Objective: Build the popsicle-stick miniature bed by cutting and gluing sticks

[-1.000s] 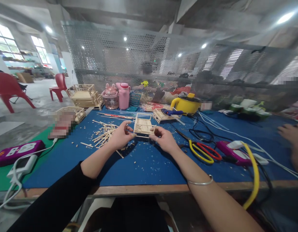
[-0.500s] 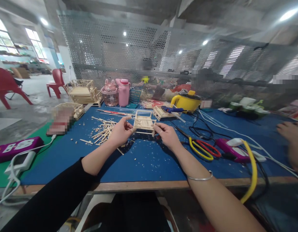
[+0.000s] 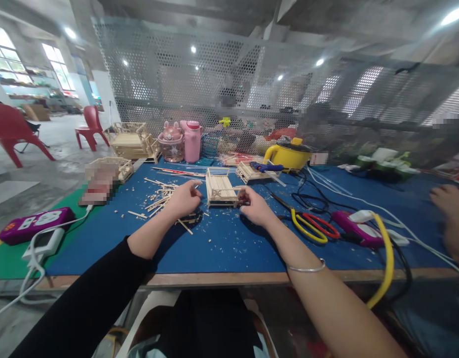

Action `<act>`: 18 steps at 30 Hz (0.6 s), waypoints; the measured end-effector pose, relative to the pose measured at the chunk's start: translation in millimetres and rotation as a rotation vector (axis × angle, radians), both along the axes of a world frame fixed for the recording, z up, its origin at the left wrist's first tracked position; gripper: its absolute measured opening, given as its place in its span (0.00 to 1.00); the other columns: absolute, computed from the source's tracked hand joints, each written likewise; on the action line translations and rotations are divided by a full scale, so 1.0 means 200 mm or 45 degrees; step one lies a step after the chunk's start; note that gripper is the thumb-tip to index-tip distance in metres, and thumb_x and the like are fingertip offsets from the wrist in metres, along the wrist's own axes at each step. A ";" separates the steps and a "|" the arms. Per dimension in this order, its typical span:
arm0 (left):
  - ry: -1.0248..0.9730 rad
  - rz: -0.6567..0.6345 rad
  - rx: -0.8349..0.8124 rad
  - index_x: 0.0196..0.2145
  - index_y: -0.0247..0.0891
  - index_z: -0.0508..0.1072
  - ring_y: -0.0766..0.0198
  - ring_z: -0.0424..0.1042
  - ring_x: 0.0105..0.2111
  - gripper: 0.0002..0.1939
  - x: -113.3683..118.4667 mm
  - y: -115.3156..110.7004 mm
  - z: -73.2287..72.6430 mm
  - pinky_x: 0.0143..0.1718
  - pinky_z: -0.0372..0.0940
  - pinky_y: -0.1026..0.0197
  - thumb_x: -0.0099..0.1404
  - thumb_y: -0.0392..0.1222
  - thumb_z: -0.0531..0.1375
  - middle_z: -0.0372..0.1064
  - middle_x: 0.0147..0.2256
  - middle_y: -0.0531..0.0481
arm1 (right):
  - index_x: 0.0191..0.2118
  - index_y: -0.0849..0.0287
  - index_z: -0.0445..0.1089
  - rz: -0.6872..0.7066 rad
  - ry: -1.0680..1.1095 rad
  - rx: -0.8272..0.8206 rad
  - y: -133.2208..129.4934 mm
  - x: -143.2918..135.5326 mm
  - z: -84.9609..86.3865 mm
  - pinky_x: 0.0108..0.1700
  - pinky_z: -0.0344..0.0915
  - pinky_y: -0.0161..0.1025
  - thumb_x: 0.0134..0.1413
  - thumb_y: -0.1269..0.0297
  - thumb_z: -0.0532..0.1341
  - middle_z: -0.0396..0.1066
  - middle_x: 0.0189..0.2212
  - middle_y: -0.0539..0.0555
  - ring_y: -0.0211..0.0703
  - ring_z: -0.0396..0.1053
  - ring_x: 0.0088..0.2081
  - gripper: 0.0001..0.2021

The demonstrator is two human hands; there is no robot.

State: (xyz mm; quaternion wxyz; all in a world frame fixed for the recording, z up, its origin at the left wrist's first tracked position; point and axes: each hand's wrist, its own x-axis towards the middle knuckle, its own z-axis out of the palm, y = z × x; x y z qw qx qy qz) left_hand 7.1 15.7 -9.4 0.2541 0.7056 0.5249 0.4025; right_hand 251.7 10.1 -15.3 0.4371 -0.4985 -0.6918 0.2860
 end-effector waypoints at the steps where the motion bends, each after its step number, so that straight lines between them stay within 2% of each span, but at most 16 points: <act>1: 0.015 0.081 0.020 0.49 0.35 0.70 0.64 0.72 0.30 0.24 -0.03 0.00 0.02 0.36 0.65 0.62 0.53 0.31 0.58 0.75 0.33 0.49 | 0.43 0.57 0.67 -0.044 0.004 0.002 0.01 0.01 0.00 0.37 0.66 0.37 0.31 0.75 0.56 0.69 0.30 0.49 0.38 0.67 0.30 0.25; 6: 0.108 0.489 0.147 0.41 0.34 0.74 0.59 0.71 0.38 0.15 -0.21 0.03 0.11 0.42 0.62 0.60 0.61 0.42 0.54 0.75 0.37 0.44 | 0.43 0.59 0.66 -0.269 0.017 -0.017 0.04 0.06 -0.01 0.32 0.64 0.37 0.37 0.73 0.53 0.70 0.28 0.50 0.39 0.68 0.27 0.21; 9: 0.197 0.650 0.147 0.36 0.33 0.75 0.56 0.71 0.38 0.17 -0.32 0.05 0.15 0.40 0.60 0.60 0.64 0.45 0.49 0.75 0.35 0.41 | 0.37 0.59 0.68 -0.295 -0.007 -0.052 0.03 0.07 -0.01 0.28 0.63 0.37 0.37 0.72 0.53 0.70 0.22 0.49 0.39 0.66 0.21 0.16; 11: 0.271 0.698 0.116 0.33 0.32 0.75 0.55 0.70 0.37 0.20 -0.37 0.04 0.17 0.38 0.59 0.60 0.66 0.45 0.46 0.74 0.33 0.40 | 0.33 0.58 0.70 -0.302 -0.026 -0.061 0.03 0.07 -0.01 0.26 0.61 0.38 0.36 0.72 0.52 0.69 0.19 0.48 0.39 0.64 0.19 0.14; 13: 0.349 0.653 0.047 0.28 0.33 0.75 0.55 0.70 0.34 0.23 -0.40 0.03 0.20 0.34 0.58 0.60 0.66 0.48 0.46 0.72 0.28 0.41 | 0.29 0.58 0.70 -0.320 -0.034 -0.045 0.03 0.07 -0.01 0.25 0.59 0.38 0.35 0.71 0.51 0.67 0.17 0.48 0.39 0.62 0.18 0.13; 14: 0.388 0.580 -0.006 0.25 0.34 0.75 0.56 0.69 0.31 0.23 -0.41 0.01 0.21 0.32 0.57 0.60 0.65 0.51 0.49 0.71 0.24 0.43 | 0.27 0.58 0.70 -0.332 -0.034 -0.028 0.03 0.08 -0.01 0.25 0.58 0.38 0.35 0.70 0.51 0.66 0.16 0.48 0.39 0.61 0.18 0.12; 16: 0.460 0.328 -0.142 0.21 0.37 0.76 0.59 0.68 0.26 0.18 -0.40 -0.03 0.23 0.28 0.57 0.62 0.57 0.53 0.58 0.70 0.20 0.48 | 0.25 0.57 0.70 -0.357 -0.028 0.015 0.03 0.09 0.00 0.26 0.57 0.38 0.36 0.69 0.50 0.64 0.15 0.48 0.40 0.60 0.19 0.12; 18: 0.524 -0.028 -0.304 0.22 0.40 0.78 0.63 0.67 0.25 0.10 -0.37 -0.07 0.24 0.27 0.57 0.65 0.48 0.49 0.65 0.71 0.20 0.53 | 0.24 0.57 0.70 -0.376 -0.024 0.058 0.03 0.10 0.00 0.27 0.57 0.38 0.36 0.68 0.50 0.64 0.15 0.49 0.41 0.61 0.21 0.11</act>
